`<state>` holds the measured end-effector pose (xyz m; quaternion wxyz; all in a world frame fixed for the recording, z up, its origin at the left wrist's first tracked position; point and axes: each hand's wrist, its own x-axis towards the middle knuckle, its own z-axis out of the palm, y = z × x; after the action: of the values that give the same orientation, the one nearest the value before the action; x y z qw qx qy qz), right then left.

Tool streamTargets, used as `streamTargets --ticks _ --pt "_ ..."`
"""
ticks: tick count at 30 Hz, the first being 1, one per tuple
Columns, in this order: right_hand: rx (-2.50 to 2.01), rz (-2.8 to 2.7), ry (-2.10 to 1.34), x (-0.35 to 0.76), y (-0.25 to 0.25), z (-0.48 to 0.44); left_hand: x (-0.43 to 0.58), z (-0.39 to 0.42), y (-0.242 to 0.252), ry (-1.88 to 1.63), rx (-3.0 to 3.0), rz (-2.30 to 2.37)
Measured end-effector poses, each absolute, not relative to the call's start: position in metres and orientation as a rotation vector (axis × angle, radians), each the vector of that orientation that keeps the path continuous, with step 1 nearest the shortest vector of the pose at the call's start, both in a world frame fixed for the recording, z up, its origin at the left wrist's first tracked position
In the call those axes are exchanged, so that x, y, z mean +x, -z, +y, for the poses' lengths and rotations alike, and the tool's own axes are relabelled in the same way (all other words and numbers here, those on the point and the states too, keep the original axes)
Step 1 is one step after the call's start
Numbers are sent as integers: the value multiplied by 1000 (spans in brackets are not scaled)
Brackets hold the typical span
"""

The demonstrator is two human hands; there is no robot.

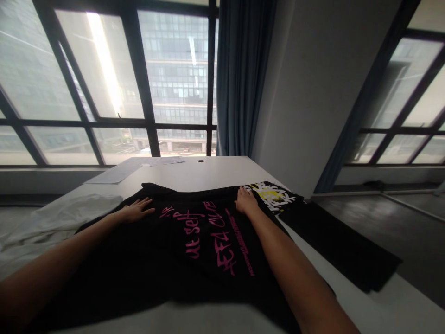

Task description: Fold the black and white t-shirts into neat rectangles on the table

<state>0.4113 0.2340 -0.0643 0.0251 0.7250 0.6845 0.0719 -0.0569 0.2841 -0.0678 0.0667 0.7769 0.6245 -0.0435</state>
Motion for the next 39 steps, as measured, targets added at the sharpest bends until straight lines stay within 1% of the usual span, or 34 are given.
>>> streamTargets --ticks 5,7,9,13,15,22,26,29,34,37,39 --pt "2308 2028 -406 391 54 230 -55 276 66 64 2361 1939" --pt "2332 2013 -393 379 48 219 -53 264 62 31 2417 1972" --pt "2330 2058 -202 365 43 205 -49 252 59 15 2430 1969" --pt "2267 2094 399 340 44 184 -39 235 58 72 2272 1945" --pt "2258 2070 502 334 49 183 -38 236 62 81 2255 1965" --pt "2281 2074 463 340 60 220 -48 279 77 27 2299 1962" --pt "2295 2092 425 343 65 247 -42 294 73 -3 2290 1958" --pt "2334 2116 347 341 70 250 -40 289 66 -14 2295 1956" --pt "2209 2251 150 339 66 208 -56 255 46 -12 2457 1858" --pt "2086 2434 212 343 53 162 -68 223 31 -94 2512 1894" --pt "1997 2621 282 346 41 131 -74 198 21 -263 2468 1880"
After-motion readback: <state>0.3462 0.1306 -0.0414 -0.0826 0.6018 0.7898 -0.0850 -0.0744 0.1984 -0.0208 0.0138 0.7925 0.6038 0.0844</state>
